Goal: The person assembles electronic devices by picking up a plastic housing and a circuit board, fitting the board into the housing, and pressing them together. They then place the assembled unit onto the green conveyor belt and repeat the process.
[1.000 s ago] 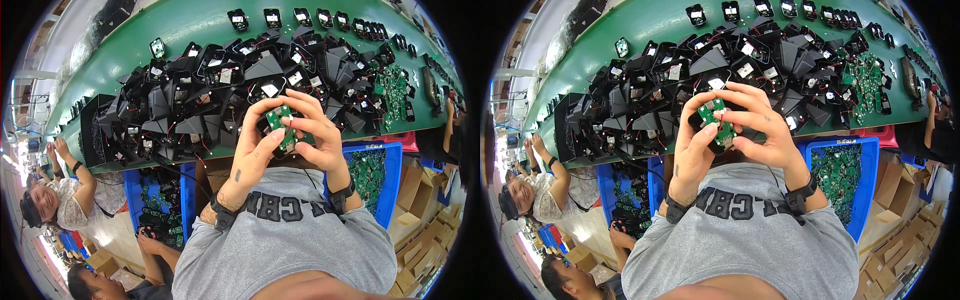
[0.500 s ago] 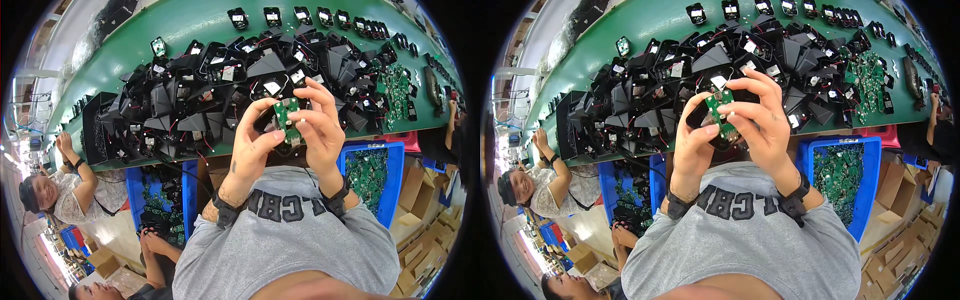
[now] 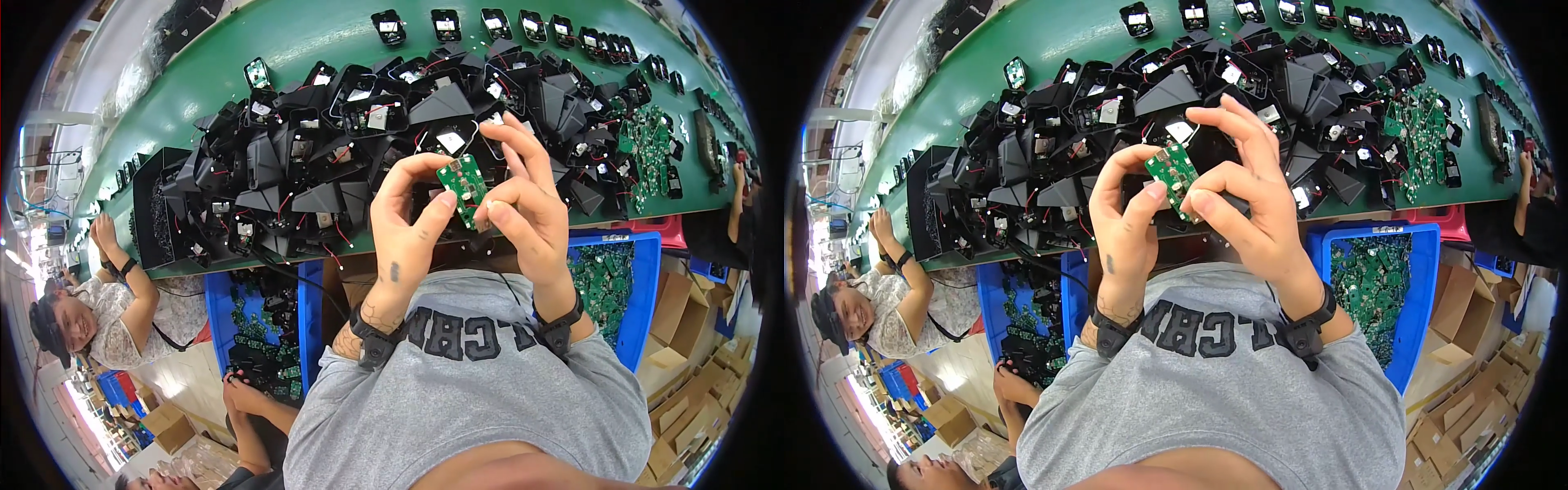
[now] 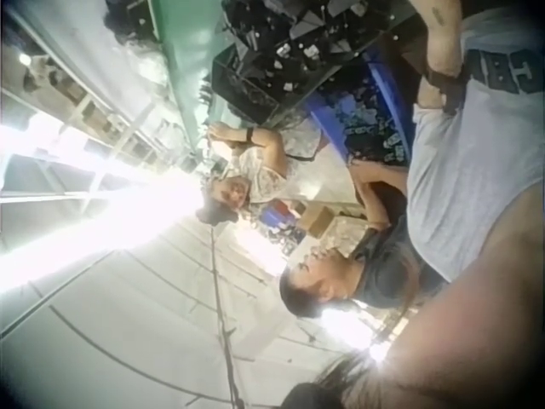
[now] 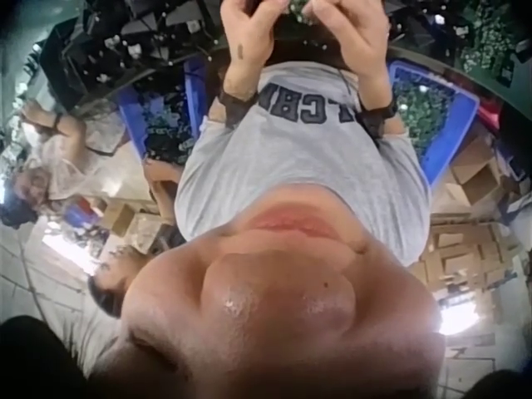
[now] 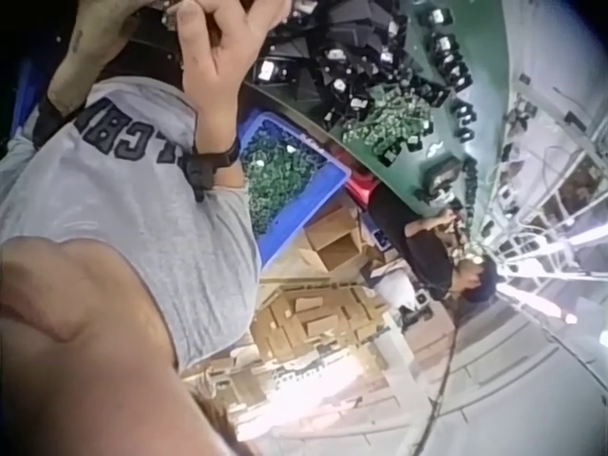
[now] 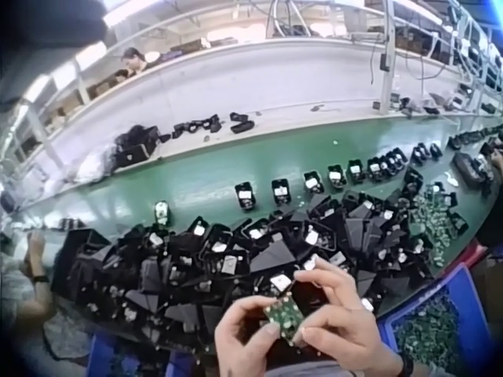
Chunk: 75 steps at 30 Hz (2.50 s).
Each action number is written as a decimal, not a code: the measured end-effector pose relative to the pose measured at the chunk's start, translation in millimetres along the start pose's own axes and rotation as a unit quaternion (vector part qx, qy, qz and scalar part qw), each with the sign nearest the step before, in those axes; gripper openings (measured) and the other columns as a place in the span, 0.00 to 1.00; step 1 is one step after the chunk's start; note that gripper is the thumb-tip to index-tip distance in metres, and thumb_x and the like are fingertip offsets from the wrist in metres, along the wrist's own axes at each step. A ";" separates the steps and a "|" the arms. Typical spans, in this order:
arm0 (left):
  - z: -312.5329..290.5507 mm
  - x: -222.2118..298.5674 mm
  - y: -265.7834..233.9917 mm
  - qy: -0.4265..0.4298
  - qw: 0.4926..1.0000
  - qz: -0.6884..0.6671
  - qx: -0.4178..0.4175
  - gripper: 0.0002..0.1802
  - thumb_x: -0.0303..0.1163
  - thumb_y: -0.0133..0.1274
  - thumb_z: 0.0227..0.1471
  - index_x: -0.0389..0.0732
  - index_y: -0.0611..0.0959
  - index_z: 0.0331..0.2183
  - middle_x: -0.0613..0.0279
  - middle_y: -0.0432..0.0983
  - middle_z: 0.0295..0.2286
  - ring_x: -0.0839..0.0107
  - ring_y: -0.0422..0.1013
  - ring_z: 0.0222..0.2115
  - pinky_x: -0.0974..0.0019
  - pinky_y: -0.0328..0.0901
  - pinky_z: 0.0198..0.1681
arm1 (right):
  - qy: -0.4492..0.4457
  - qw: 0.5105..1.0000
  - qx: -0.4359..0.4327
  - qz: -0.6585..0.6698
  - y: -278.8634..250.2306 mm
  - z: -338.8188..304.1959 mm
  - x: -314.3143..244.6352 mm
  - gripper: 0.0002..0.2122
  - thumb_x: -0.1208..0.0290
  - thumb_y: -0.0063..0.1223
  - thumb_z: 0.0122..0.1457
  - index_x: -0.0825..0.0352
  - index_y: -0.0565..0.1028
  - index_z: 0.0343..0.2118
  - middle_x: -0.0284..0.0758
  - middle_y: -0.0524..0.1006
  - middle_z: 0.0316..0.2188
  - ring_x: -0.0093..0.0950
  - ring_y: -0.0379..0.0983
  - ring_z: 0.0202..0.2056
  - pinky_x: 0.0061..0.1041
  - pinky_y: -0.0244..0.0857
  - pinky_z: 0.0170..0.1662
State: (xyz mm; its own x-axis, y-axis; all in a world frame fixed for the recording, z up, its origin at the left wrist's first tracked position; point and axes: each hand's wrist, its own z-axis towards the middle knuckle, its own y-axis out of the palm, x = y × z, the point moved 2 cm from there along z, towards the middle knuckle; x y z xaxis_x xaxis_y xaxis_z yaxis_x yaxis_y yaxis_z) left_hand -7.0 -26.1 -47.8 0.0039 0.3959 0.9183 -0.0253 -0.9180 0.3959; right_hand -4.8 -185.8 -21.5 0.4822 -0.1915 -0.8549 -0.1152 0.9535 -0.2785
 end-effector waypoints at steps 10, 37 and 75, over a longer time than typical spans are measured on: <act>-4.7 6.3 14.1 0.282 0.926 0.243 0.060 0.18 0.16 0.56 0.38 0.33 0.78 0.37 0.55 0.75 0.35 0.64 0.73 0.36 0.67 0.67 0.41 | 0.036 0.999 0.019 -0.022 3.7 2.7 6.9 0.07 0.66 0.54 0.51 0.64 0.77 0.23 0.39 0.67 0.56 0.44 0.49 0.63 0.43 0.38 0.63; -7.7 6.1 15.3 0.430 0.842 0.325 -0.006 0.19 0.11 0.56 0.34 0.34 0.81 0.35 0.56 0.75 0.33 0.61 0.75 0.35 0.64 0.71 0.38 | 0.200 0.930 0.043 0.305 3.4 -9.0 20.6 0.05 0.82 0.60 0.48 0.70 0.75 0.27 0.40 0.72 0.44 0.30 0.71 0.46 0.28 0.64 0.50; -4.7 2.1 10.0 -0.027 0.989 0.000 -0.145 0.31 0.19 0.51 0.50 0.34 0.65 0.57 0.59 0.68 0.50 0.74 0.64 0.51 0.70 0.58 0.54 | -0.181 0.979 -0.033 -0.084 -17.5 9.7 -11.4 0.22 0.75 0.65 0.32 0.61 0.78 0.37 0.40 0.74 0.47 0.39 0.69 0.48 0.38 0.62 0.50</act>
State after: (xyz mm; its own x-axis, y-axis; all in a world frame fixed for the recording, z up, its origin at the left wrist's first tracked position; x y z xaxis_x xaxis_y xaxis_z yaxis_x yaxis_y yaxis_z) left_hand -11.9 -34.3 -41.9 0.0561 0.3861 0.9207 -0.3113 -0.8695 0.3836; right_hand 0.1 -198.0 -2.6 0.7743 -0.2375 -0.5866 -0.0581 0.8963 -0.4396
